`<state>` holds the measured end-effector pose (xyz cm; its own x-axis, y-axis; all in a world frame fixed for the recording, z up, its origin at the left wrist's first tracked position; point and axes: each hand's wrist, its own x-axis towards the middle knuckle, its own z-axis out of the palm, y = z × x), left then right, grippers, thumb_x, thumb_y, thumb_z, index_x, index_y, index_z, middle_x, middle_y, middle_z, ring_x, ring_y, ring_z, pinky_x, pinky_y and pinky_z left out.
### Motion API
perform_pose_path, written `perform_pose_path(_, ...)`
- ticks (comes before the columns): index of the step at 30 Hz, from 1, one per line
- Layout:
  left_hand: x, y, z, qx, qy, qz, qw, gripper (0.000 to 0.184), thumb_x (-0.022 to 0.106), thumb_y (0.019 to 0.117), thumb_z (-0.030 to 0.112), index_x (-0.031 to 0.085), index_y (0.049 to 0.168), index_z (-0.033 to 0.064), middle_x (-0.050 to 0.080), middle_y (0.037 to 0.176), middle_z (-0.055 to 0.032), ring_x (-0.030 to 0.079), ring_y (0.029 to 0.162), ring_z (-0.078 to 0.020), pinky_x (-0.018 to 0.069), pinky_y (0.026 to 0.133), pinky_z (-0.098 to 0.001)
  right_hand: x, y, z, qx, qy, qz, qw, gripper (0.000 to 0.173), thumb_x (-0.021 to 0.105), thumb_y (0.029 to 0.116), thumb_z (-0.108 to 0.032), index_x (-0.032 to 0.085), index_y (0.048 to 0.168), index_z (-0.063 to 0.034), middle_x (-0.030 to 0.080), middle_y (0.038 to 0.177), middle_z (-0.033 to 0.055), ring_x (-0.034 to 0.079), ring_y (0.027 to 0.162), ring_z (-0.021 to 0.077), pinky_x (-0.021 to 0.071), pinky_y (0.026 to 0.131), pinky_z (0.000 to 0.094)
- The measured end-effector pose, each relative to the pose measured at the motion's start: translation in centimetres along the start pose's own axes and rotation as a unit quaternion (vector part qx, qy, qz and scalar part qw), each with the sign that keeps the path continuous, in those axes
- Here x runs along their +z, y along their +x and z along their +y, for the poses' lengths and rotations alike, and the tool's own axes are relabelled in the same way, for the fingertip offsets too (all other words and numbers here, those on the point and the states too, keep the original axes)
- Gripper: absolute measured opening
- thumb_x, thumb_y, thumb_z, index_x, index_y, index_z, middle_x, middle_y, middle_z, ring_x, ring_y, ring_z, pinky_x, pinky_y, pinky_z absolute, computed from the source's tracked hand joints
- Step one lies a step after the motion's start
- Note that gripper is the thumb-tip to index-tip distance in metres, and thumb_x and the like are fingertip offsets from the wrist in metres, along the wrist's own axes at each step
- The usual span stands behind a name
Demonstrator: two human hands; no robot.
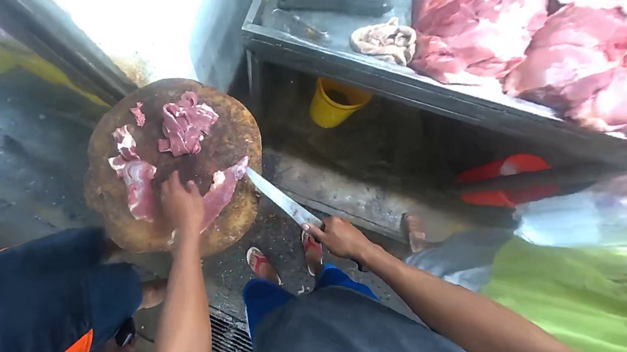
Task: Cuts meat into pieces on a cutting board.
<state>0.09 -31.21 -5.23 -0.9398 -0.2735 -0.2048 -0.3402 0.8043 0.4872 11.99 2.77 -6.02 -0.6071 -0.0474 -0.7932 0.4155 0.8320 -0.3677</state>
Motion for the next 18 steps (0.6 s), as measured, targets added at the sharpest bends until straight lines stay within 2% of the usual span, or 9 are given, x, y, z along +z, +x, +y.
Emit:
perform_pose_path(2,-0.2,-1.2,-0.6,-0.053,0.002,0.070,0.996,0.052,0.048,0.1069,0.030,0.045,0.151,0.0022,0.048,0.150,-0.0261,0.048,0.139,-0.0411,0.0412,0.114,-0.0583,-1.2,1.8,-2.8,-0.031,-0.042,-0.036,0.998,0.077,0.039,0.0991,-0.074,0.068,0.100,-0.0023,0.069,0.098,0.0206,0.069,0.096,0.0380,0.0549,0.082,0.0614)
perform_pose_path(4,0.6,-1.5,-0.7,-0.061,0.022,0.126,0.990,0.054,0.045,0.1081,0.031,0.040,0.155,0.0048,0.041,0.157,-0.0229,0.043,0.145,-0.0377,0.0377,0.118,-0.0547,-2.2,3.8,-6.8,-0.065,-0.080,-0.054,0.993,0.074,0.039,0.1020,-0.069,0.069,0.109,-0.0025,0.070,0.109,0.0224,0.069,0.106,0.0398,0.0540,0.088,0.0630)
perform_pose_path(6,2.0,-1.1,-0.5,-0.048,0.048,0.158,0.985,0.057,0.045,0.1075,0.032,0.036,0.158,0.0067,0.034,0.163,-0.0209,0.034,0.151,-0.0358,0.0314,0.122,-0.0523,-1.9,6.4,-9.8,-0.085,-0.097,-0.039,0.991,0.072,0.040,0.1020,-0.069,0.071,0.108,-0.0041,0.071,0.110,0.0223,0.069,0.108,0.0409,0.0541,0.088,0.0645)
perform_pose_path(7,3.0,-0.8,-0.3,-0.039,0.067,0.158,0.984,0.061,0.044,0.1068,0.036,0.033,0.160,0.0081,0.027,0.166,-0.0203,0.028,0.153,-0.0366,0.0267,0.123,-0.0551,-1.5,7.6,-10.9,-0.085,-0.104,-0.021,0.991,0.073,0.041,0.1009,-0.070,0.071,0.107,-0.0045,0.072,0.109,0.0219,0.070,0.105,0.0412,0.0556,0.085,0.0645)
perform_pose_path(9,5.0,-0.2,0.4,-0.038,0.119,0.124,0.984,0.071,0.037,0.1057,0.053,0.022,0.165,0.0163,0.009,0.172,-0.0163,0.011,0.158,-0.0391,0.0149,0.122,-0.0682,-0.9,8.7,-12.0,-0.077,-0.114,0.000,0.990,0.074,0.041,0.0992,-0.073,0.070,0.105,-0.0049,0.072,0.106,0.0214,0.071,0.101,0.0411,0.0570,0.080,0.0640)
perform_pose_path(11,7.2,0.1,1.2,-0.029,0.167,0.082,0.982,0.080,0.029,0.1015,0.069,0.013,0.167,0.0248,-0.004,0.174,-0.0109,-0.001,0.159,-0.0408,0.0074,0.118,-0.0767,-0.8,8.6,-11.3,-0.070,-0.125,-0.010,0.990,0.075,0.040,0.0989,-0.074,0.070,0.102,-0.0054,0.072,0.104,0.0215,0.071,0.100,0.0414,0.0568,0.079,0.0642)
perform_pose_path(14,9.2,0.1,1.6,-0.009,0.232,0.050,0.971,0.089,0.021,0.0951,0.080,0.009,0.167,0.0292,-0.007,0.174,-0.0061,-0.005,0.159,-0.0399,0.0035,0.118,-0.0775,-0.9,7.4,-8.0,-0.065,-0.140,-0.061,0.986,0.076,0.036,0.1004,-0.073,0.069,0.106,-0.0054,0.071,0.107,0.0219,0.070,0.105,0.0408,0.0555,0.084,0.0642)
perform_pose_path(16,9.2,0.0,1.4,-0.007,0.245,0.047,0.968,0.091,0.018,0.0948,0.081,0.008,0.167,0.0276,-0.007,0.174,-0.0066,-0.006,0.159,-0.0397,0.0032,0.118,-0.0764,-0.6,6.3,-5.9,-0.050,-0.144,-0.089,0.984,0.079,0.034,0.1008,-0.073,0.068,0.110,-0.0025,0.070,0.109,0.0236,0.069,0.107,0.0410,0.0547,0.087,0.0634)
perform_pose_path(18,9.0,0.3,1.2,0.004,0.246,0.047,0.968,0.089,0.019,0.0958,0.079,0.007,0.167,0.0274,-0.008,0.174,-0.0061,-0.007,0.159,-0.0389,0.0033,0.119,-0.0756,-0.4,5.6,-5.7,-0.031,-0.146,-0.105,0.983,0.083,0.032,0.0997,-0.076,0.067,0.106,-0.0008,0.070,0.106,0.0231,0.069,0.105,0.0398,0.0553,0.087,0.0618)
